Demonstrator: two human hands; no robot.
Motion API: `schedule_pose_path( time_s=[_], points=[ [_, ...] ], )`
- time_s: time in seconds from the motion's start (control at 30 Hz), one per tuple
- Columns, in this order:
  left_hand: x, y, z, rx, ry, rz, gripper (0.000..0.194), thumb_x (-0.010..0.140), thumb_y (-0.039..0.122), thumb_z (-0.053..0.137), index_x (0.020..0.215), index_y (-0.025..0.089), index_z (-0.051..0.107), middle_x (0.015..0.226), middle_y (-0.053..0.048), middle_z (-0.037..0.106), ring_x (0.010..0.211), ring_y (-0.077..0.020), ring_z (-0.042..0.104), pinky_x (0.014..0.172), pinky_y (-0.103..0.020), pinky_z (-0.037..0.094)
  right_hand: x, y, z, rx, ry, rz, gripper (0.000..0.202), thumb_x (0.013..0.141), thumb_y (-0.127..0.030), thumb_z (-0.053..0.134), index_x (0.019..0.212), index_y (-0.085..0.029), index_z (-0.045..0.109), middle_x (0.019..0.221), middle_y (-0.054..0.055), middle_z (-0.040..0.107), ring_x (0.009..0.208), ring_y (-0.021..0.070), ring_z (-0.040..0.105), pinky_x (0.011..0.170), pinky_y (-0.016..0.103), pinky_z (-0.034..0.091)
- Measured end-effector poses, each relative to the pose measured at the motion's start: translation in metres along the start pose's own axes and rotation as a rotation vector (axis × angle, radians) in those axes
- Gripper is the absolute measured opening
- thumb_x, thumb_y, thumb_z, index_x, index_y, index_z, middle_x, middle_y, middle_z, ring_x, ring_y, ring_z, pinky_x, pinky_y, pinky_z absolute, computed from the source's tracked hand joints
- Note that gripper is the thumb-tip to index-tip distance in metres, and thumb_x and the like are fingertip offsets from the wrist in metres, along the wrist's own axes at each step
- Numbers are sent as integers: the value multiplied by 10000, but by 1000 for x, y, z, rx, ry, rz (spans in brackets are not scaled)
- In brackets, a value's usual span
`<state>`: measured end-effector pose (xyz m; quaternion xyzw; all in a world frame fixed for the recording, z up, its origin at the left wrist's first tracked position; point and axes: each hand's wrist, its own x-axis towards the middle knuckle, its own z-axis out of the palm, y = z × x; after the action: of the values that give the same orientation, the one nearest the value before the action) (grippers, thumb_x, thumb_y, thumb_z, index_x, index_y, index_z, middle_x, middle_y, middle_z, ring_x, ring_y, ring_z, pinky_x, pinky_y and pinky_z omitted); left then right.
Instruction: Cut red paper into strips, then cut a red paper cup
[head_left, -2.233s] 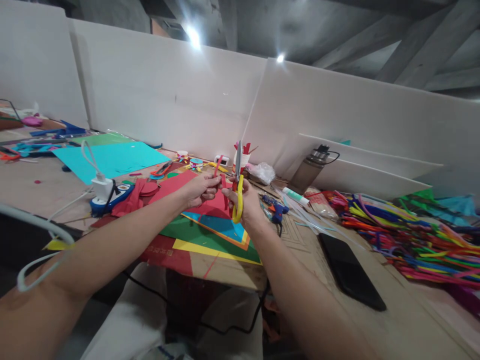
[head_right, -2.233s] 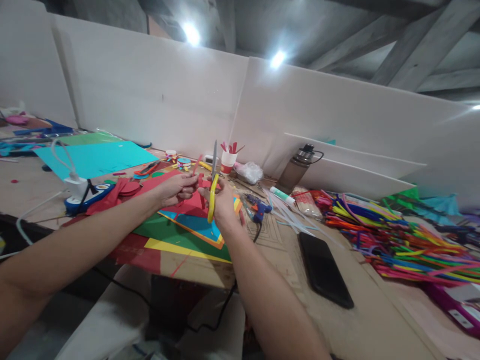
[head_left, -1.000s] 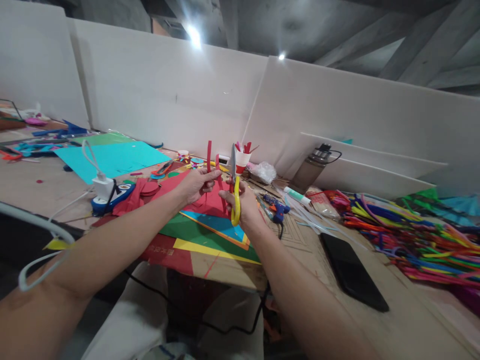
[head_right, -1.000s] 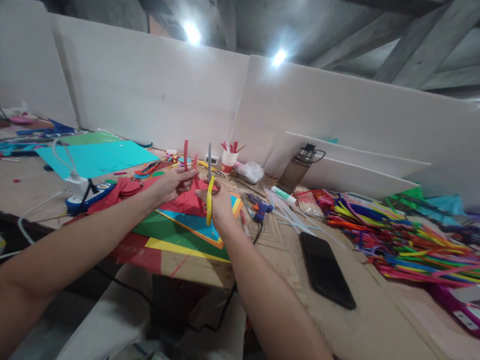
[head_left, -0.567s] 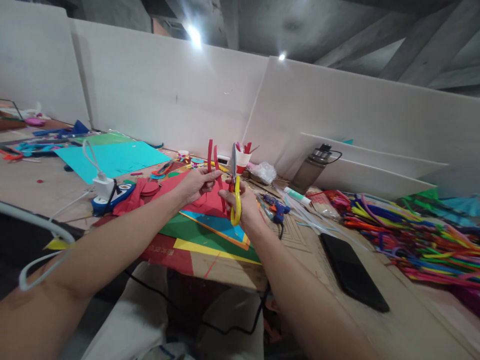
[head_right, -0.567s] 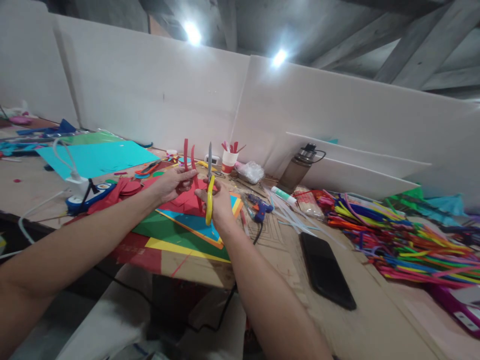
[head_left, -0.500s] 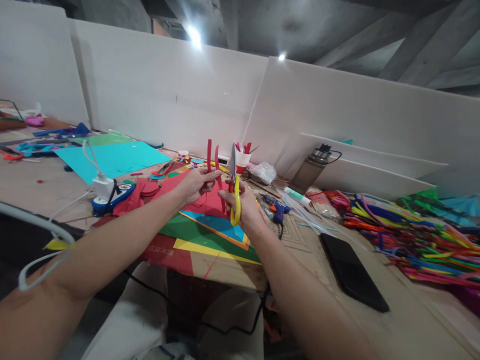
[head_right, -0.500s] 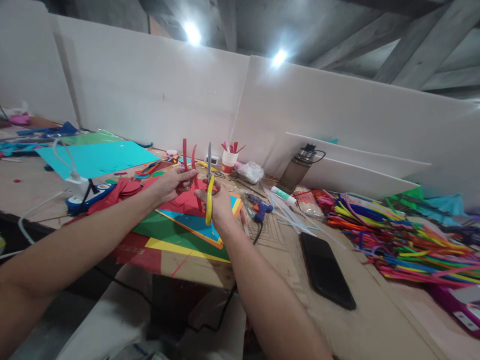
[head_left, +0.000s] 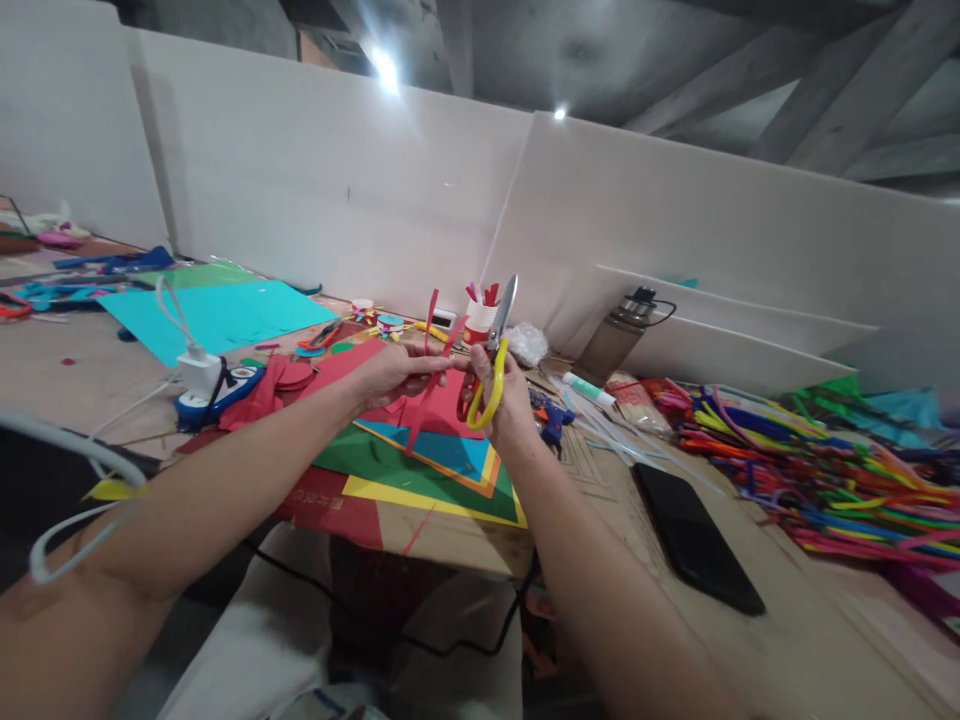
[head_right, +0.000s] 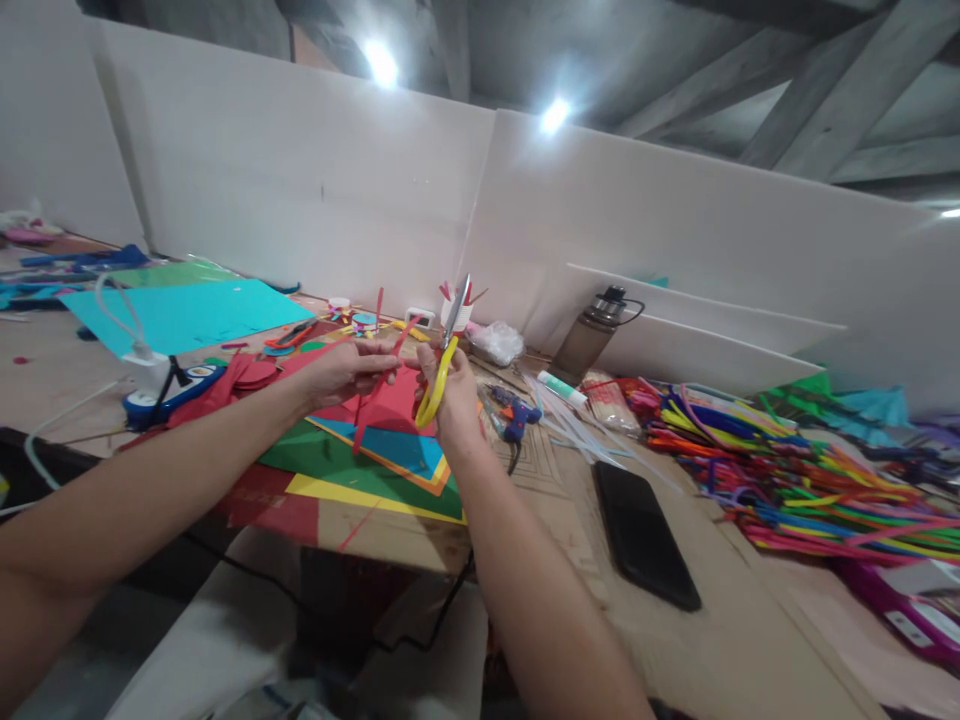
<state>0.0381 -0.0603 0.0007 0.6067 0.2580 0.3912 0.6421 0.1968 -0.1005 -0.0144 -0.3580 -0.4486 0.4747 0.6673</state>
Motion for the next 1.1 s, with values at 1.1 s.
schedule_pose_path(
  time_s=[1.1],
  points=[
    [4, 9, -36, 290, 88, 48, 206, 709, 329, 749, 661, 142, 679, 641, -44, 597, 506, -56, 382, 431, -195, 245, 7, -16, -12, 39, 112, -142, 506, 616, -267, 791, 1043, -253, 518, 752, -79, 577, 404, 30, 446, 369, 170, 403]
  ],
)
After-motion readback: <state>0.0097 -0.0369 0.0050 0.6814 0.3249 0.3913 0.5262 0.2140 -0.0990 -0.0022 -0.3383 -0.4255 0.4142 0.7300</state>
